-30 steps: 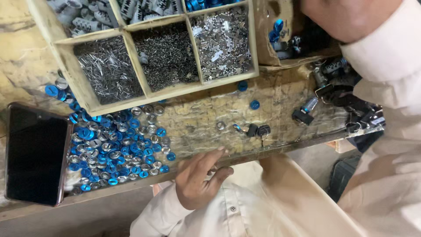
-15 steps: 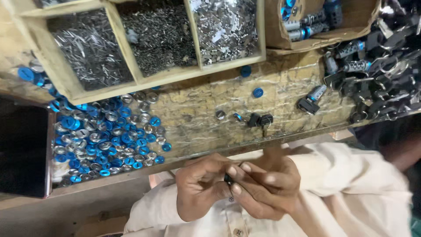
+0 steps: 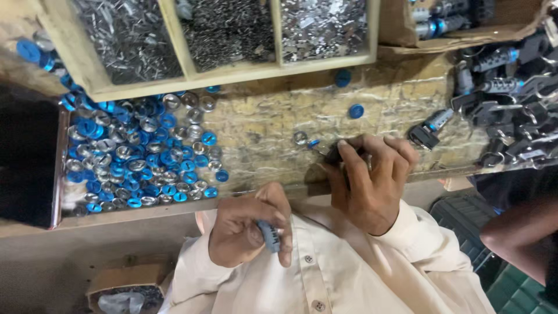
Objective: The person sits at a workbench assembling lock cylinders. They pick small blue and silver key caps and pin parts from the bench and compartment trays, press the parts into lock plug housings by hand, use a small metal tool to seat pins, and place finished assemblies aside on the bench.
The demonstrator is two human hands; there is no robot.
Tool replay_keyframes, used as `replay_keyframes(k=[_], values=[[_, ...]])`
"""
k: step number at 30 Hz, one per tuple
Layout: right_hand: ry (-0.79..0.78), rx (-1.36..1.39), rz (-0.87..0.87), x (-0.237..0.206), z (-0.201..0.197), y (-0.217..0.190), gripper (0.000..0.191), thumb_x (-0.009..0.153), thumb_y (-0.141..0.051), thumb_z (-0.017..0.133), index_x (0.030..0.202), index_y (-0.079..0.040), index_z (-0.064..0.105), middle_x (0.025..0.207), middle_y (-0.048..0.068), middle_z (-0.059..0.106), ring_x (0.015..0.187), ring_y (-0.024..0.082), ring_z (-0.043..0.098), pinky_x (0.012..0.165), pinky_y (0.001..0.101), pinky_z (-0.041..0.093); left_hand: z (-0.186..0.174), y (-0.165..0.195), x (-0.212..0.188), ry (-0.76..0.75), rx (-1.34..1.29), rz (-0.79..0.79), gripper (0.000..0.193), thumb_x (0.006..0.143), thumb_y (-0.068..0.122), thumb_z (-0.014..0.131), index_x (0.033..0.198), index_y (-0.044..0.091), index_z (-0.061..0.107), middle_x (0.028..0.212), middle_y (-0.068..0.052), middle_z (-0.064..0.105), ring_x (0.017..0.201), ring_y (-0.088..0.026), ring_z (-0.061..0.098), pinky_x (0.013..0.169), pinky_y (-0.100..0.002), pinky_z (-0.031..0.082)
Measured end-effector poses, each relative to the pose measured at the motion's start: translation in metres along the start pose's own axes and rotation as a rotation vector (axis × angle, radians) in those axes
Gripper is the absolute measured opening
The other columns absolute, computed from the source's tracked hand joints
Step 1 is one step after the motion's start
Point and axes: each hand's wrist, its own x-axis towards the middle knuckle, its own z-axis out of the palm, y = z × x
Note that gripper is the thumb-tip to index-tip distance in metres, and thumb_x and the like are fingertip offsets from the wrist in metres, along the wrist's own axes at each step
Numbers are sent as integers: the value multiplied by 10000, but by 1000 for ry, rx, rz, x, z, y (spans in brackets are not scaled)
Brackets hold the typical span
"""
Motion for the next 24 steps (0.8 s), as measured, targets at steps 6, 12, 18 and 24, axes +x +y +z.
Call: replay_keyframes(k=[6,12,18,24], values=[[-69,344,-56,20,-16,11,319,815,53,742,1039,-42,536,1102,119,689,1017,299,640,1138,580,400,-3,-7,1,70,-97,123,312,1042,241,741,1241,15,663,1118,-149,568,974,-263,684,850,-409,595],[-134,399,-170,66,-40,14,329,836,3,861,1057,0,617,950,118,707,821,257,622,1047,508,447,-12,-4,4,-26,-198,118,238,1072,248,711,1157,37,639,1060,-134,633,1110,-262,687,990,-439,583],[-335,601,-25,92,-76,10,165,918,-43,738,997,-13,596,909,98,702,816,199,706,1130,557,474,4,16,16,-31,293,135,215,1135,139,623,1316,27,650,1069,-167,714,975,-270,744,873,-388,637],[-563,861,-79,62,-63,-6,180,822,41,661,999,8,646,992,137,732,949,279,750,1167,626,412,20,10,28,232,912,294,389,987,39,743,1341,71,582,1213,-128,719,1092,-249,745,878,-329,629]])
